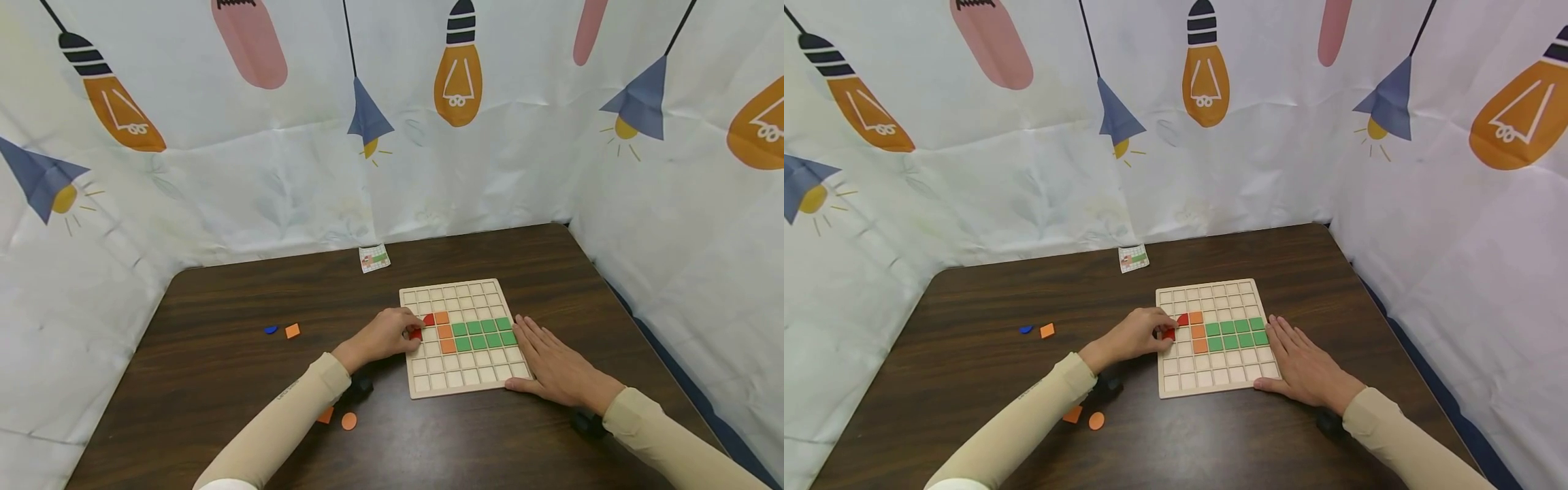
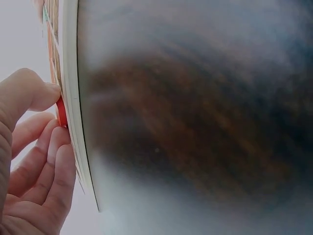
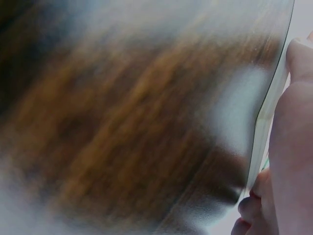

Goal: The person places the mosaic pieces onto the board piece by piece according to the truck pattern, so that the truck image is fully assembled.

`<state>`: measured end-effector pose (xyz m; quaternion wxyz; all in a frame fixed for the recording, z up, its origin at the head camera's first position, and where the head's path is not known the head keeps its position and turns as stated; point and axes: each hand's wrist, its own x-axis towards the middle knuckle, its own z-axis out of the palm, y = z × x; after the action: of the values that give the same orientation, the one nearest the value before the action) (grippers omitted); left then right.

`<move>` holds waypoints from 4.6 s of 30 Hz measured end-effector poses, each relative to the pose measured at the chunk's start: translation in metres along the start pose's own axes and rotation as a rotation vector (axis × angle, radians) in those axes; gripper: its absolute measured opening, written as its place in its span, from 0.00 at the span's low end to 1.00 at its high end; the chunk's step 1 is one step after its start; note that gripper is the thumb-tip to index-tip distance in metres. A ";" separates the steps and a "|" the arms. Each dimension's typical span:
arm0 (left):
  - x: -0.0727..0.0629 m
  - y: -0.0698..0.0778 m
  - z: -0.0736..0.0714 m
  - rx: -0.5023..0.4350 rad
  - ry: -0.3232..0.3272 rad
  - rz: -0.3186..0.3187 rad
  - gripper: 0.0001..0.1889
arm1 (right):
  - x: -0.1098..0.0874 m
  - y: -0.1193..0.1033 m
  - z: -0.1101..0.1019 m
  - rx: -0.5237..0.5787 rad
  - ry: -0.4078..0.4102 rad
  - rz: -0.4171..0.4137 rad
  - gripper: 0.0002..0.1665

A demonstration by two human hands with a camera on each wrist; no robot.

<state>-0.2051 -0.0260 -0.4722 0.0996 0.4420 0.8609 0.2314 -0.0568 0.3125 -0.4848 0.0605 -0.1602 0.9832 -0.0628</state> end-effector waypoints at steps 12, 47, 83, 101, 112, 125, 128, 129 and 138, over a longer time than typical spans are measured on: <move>-0.007 -0.001 -0.002 -0.008 0.007 0.002 0.16 | 0.001 -0.005 -0.002 -0.002 0.006 -0.013 0.64; -0.087 -0.066 -0.070 0.056 0.219 -0.231 0.19 | -0.005 -0.004 -0.004 0.018 -0.011 0.015 0.64; -0.189 -0.144 -0.092 0.131 0.215 -0.448 0.18 | -0.004 -0.009 -0.005 0.002 -0.022 0.012 0.63; -0.194 -0.142 -0.094 0.168 0.233 -0.395 0.12 | -0.004 -0.009 -0.008 0.006 -0.022 0.010 0.63; -0.193 -0.142 -0.096 0.177 0.191 -0.402 0.11 | -0.004 -0.009 -0.006 0.001 -0.021 0.010 0.63; -0.189 -0.139 -0.098 0.220 0.193 -0.425 0.12 | -0.004 -0.010 -0.007 0.009 -0.007 0.007 0.63; -0.188 -0.138 -0.098 0.227 0.209 -0.419 0.11 | -0.004 -0.010 -0.007 0.012 -0.011 0.010 0.64; -0.187 -0.137 -0.098 0.224 0.215 -0.417 0.11 | -0.004 -0.009 -0.007 0.010 -0.011 0.010 0.64; -0.174 -0.121 -0.096 0.168 0.238 -0.390 0.12 | -0.005 -0.009 -0.006 0.002 -0.004 0.007 0.64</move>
<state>-0.2251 -0.2568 -0.4527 0.0031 0.2439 0.9518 0.1860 -0.0503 0.3066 -0.4774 0.0627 -0.1570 0.9836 -0.0634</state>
